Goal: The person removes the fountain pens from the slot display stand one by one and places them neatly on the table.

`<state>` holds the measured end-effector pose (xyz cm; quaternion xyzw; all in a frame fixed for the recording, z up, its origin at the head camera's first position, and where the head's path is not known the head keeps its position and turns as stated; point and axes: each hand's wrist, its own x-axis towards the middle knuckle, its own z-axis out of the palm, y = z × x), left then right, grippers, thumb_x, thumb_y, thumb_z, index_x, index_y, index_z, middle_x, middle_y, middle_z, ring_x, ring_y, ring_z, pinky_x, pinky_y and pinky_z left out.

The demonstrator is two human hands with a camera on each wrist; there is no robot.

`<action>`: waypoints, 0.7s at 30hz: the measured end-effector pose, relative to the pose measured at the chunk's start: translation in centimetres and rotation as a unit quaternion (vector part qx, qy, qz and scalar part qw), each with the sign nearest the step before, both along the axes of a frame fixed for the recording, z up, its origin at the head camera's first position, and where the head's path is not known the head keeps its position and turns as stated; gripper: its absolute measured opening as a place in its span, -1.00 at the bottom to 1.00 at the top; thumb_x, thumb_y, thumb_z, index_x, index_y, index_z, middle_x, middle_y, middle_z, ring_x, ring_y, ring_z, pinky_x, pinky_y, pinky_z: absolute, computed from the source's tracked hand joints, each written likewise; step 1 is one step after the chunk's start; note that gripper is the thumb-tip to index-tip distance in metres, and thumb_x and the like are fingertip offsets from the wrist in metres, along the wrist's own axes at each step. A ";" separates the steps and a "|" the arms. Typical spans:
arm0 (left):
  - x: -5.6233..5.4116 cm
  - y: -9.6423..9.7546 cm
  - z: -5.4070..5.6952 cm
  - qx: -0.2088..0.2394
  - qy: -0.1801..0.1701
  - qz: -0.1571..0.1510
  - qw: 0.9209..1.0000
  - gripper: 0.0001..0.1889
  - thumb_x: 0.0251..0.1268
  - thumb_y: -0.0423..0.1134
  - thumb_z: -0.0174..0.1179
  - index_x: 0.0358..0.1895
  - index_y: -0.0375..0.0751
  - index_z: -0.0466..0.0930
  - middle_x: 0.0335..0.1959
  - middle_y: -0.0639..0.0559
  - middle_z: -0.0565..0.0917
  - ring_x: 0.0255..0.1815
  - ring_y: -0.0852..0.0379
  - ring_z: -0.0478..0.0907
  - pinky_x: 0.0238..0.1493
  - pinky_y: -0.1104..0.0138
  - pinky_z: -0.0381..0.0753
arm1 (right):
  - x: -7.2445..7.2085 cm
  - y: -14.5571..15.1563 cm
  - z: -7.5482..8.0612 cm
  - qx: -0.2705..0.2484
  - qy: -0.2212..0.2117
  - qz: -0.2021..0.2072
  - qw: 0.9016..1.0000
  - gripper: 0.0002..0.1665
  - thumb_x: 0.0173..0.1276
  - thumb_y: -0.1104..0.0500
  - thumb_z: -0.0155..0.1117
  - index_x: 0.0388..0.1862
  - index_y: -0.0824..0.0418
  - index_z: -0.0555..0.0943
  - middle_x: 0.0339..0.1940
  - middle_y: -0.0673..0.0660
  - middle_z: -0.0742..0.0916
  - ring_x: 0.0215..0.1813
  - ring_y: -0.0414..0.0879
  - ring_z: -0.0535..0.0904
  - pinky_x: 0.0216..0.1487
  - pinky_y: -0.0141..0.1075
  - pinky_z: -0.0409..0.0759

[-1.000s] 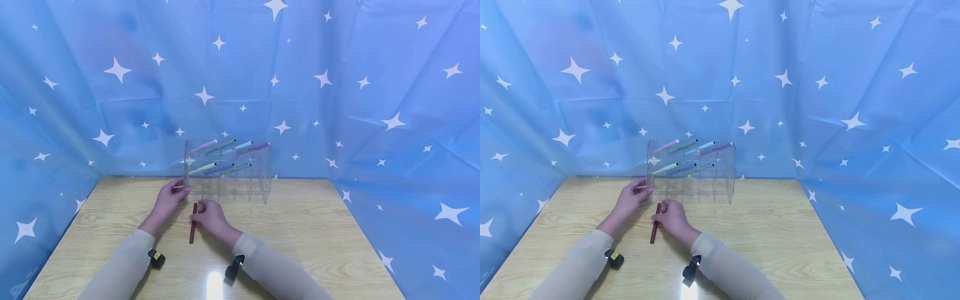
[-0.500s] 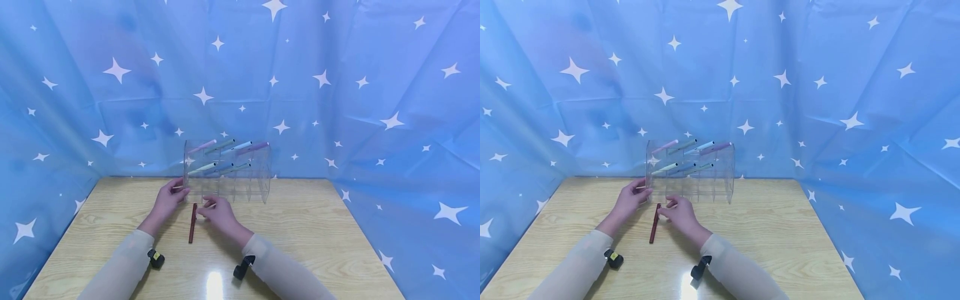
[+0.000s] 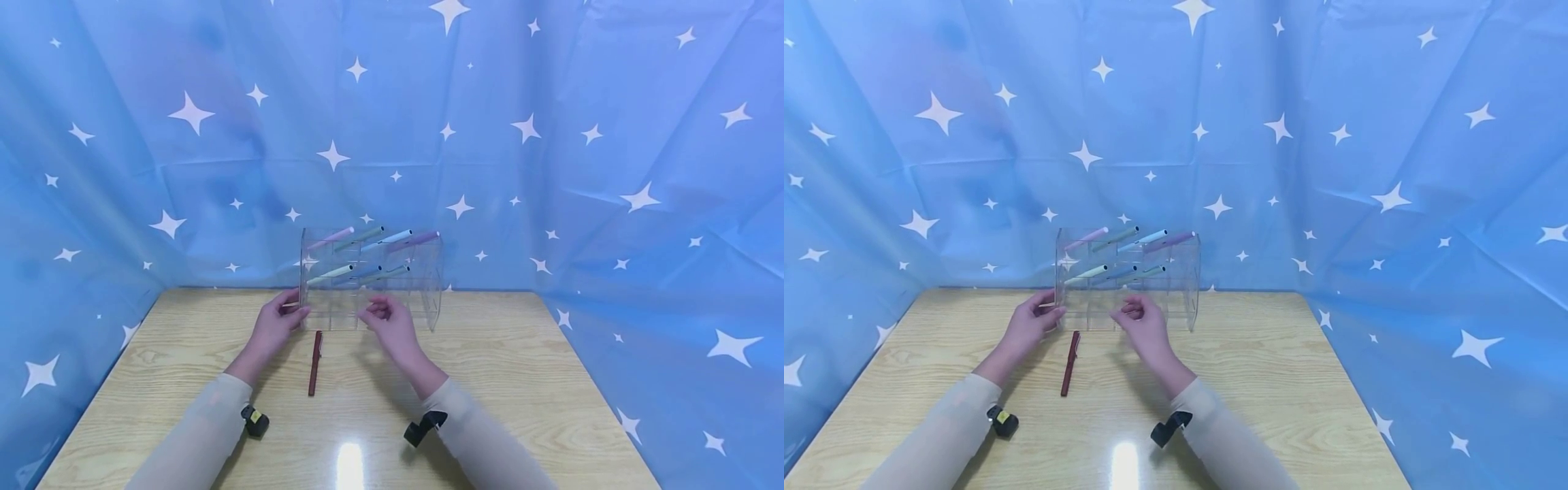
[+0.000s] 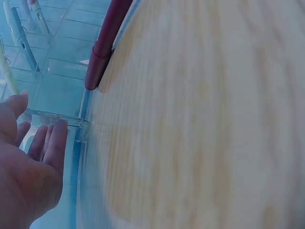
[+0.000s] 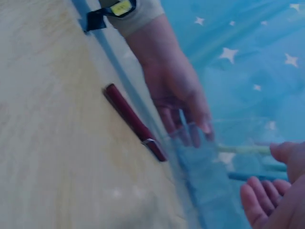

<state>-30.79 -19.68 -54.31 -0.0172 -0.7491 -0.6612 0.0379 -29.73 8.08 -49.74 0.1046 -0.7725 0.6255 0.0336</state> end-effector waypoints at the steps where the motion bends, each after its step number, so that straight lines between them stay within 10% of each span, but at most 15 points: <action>1: 0.0 0.0 0.0 0.000 0.000 0.000 1.000 -0.40 0.65 -0.30 0.34 0.62 -0.35 0.42 0.45 -0.45 0.55 0.42 -0.29 0.60 0.22 0.27 0.81 | -0.2 0.3 0.2 -0.009 0.008 -0.008 1.000 -0.54 0.47 0.19 0.58 0.23 0.36 0.66 -0.04 0.18 0.78 -0.07 -0.08 0.66 -0.08 -0.40 0.74; 12: -0.1 0.0 -0.1 0.002 -0.001 -0.002 1.000 -0.40 0.65 -0.31 0.34 0.62 -0.34 0.42 0.44 -0.46 0.55 0.45 -0.34 0.58 0.21 0.29 0.81 | -2.2 2.7 2.1 -0.093 0.050 -0.108 0.989 -0.54 0.51 0.19 0.56 0.23 0.30 0.55 0.07 0.17 0.65 -0.04 -0.07 0.62 -0.12 -0.38 0.77; 21: -0.1 -0.1 -0.1 0.008 -0.002 -0.003 1.000 -0.39 0.64 -0.30 0.35 0.62 -0.33 0.42 0.41 -0.44 0.56 0.44 -0.32 0.58 0.28 0.16 0.80 | -4.0 3.3 2.8 -0.101 0.042 -0.120 0.987 -0.29 0.54 0.14 0.54 0.48 0.37 0.42 0.38 0.23 0.57 -0.05 0.04 0.72 0.08 0.15 0.83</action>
